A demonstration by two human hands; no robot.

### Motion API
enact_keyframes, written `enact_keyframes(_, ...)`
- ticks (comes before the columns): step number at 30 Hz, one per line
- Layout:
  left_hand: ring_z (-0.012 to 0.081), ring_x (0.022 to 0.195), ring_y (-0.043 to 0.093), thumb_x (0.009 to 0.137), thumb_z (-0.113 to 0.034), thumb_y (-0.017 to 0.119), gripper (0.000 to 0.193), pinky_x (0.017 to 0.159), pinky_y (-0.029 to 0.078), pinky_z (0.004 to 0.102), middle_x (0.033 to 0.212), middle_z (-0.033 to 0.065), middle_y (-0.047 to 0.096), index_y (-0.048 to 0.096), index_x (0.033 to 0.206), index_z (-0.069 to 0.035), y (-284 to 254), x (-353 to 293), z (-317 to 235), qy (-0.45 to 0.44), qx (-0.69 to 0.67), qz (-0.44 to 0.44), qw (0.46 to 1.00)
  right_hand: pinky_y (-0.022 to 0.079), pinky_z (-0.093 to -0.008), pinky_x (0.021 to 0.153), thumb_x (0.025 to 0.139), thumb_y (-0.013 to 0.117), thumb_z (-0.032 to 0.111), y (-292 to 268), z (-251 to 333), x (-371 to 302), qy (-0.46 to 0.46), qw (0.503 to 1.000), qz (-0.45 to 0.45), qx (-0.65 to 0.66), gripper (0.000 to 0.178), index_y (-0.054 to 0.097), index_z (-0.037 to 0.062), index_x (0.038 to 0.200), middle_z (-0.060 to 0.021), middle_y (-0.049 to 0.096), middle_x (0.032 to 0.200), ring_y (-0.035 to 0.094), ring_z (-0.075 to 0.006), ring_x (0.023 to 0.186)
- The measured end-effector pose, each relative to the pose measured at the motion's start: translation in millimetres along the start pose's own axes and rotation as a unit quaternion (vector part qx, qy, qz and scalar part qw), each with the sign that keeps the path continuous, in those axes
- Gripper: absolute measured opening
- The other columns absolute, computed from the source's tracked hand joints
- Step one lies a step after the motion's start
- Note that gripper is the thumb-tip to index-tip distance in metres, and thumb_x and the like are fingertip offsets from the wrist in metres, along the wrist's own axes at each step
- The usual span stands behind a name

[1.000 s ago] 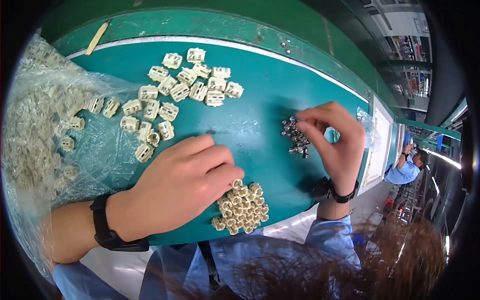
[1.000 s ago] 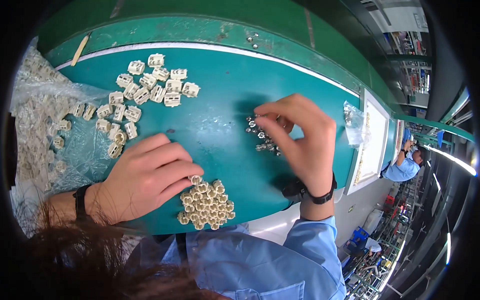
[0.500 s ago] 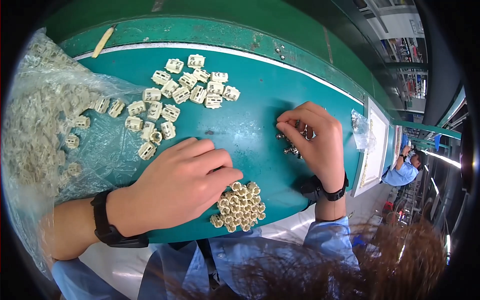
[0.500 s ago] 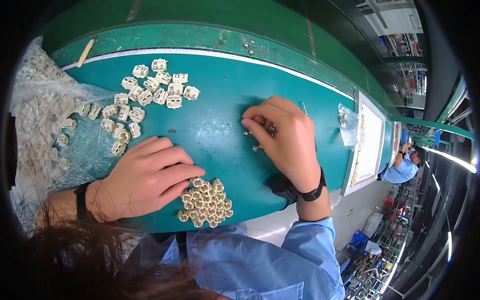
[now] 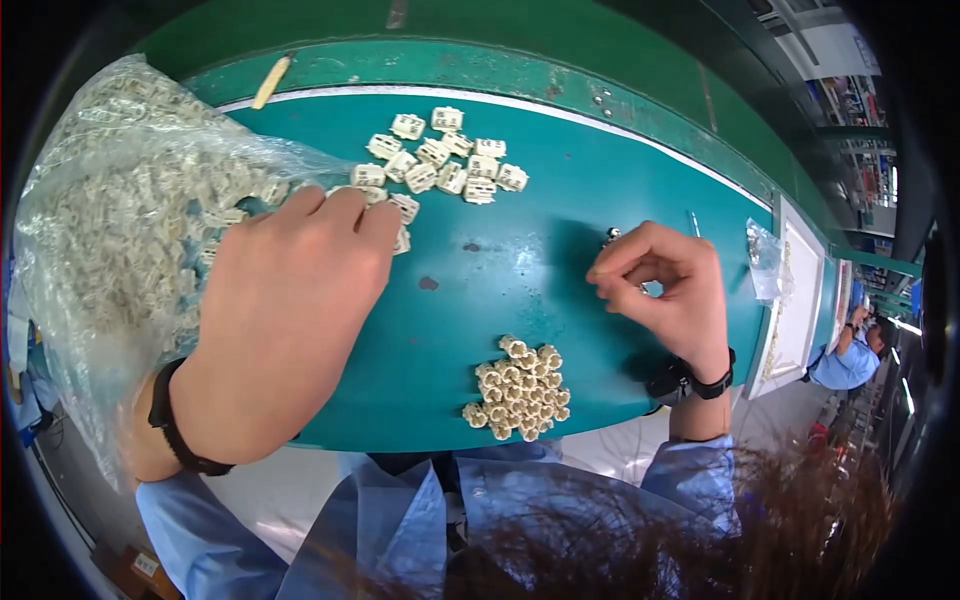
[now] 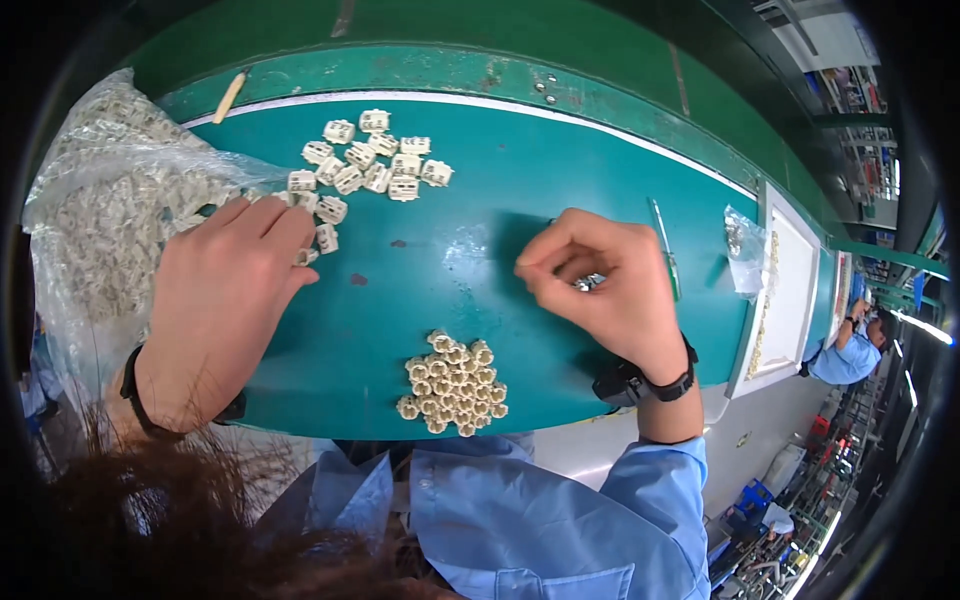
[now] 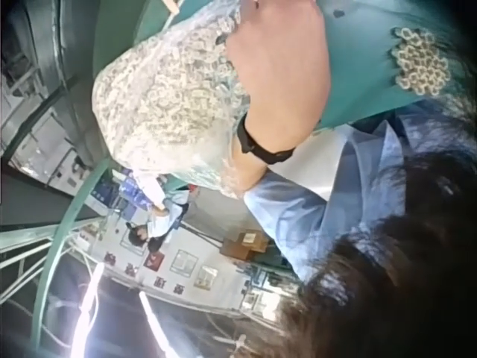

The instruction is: The person assembles electrical components by hand, picking up a plastic housing and a metal contact, inserting the contact into the housing, and placing the completed assembly onto a growing cluster on the table.

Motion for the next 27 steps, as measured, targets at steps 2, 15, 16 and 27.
enact_keyframes(2, 0.0278, 0.099, 0.073, 0.079, -0.014, 0.094, 0.035, 0.078, 0.062, 0.0413, 0.103, 0.0049, 0.069, 0.071, 0.104, -0.01, -0.2, -3.1, -1.2, 0.013, 0.014, 0.0, 1.0, 0.067, -0.0294, 0.077, 0.099, 0.083, -0.006, 13.1, 1.7, 2.8, 0.02, 0.997, 0.023, 0.064, 0.007, 0.078, -0.0047, 0.104, -0.0139, 0.084, 0.105, 0.08, -0.0166, 0.086)
enact_keyframes(15, 0.0222, 0.089, 0.068, 0.084, -0.014, 0.091, 0.025, 0.072, 0.059, 0.0371, 0.103, -0.0007, 0.066, 0.075, 0.104, -0.014, 26.2, 2.5, -45.7, 0.157, -0.208, -0.036, 0.965, 0.066, -0.0298, 0.079, 0.095, 0.081, -0.013, 26.7, -3.3, 1.6, 0.037, 0.987, 0.082, 0.134, 0.017, 0.088, -0.0058, 0.109, -0.0146, 0.083, 0.108, 0.08, -0.0186, 0.092)
enact_keyframes(16, 0.0222, 0.089, 0.068, 0.084, -0.014, 0.091, 0.025, 0.072, 0.059, 0.0371, 0.103, -0.0007, 0.066, 0.075, 0.104, -0.014, 32.0, 2.8, -46.9, 0.155, -0.211, -0.036, 0.964, 0.066, -0.0298, 0.079, 0.095, 0.081, -0.013, 28.0, -4.0, 1.8, 0.039, 0.987, 0.084, 0.133, 0.017, 0.088, -0.0058, 0.109, -0.0146, 0.083, 0.108, 0.08, -0.0186, 0.092)
enact_keyframes(27, 0.0214, 0.087, 0.067, 0.088, -0.014, 0.089, 0.021, 0.069, 0.058, 0.036, 0.101, -0.0009, 0.065, 0.076, 0.105, -0.015, 51.1, 7.1, -54.2, 0.178, -0.29, -0.073, 0.938, 0.058, -0.0297, 0.076, 0.089, 0.087, -0.011, 36.7, 13.9, 8.1, -0.079, 0.99, 0.069, -0.094, 0.024, 0.092, 0.0054, 0.106, -0.0056, 0.08, 0.102, 0.072, -0.0151, 0.083)
Point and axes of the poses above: each hand's wrist, its own x-axis towards the middle knuckle, its own y-axis out of the palm, z = x × y, the point moved 8 cm from there along x, towards the middle knuckle
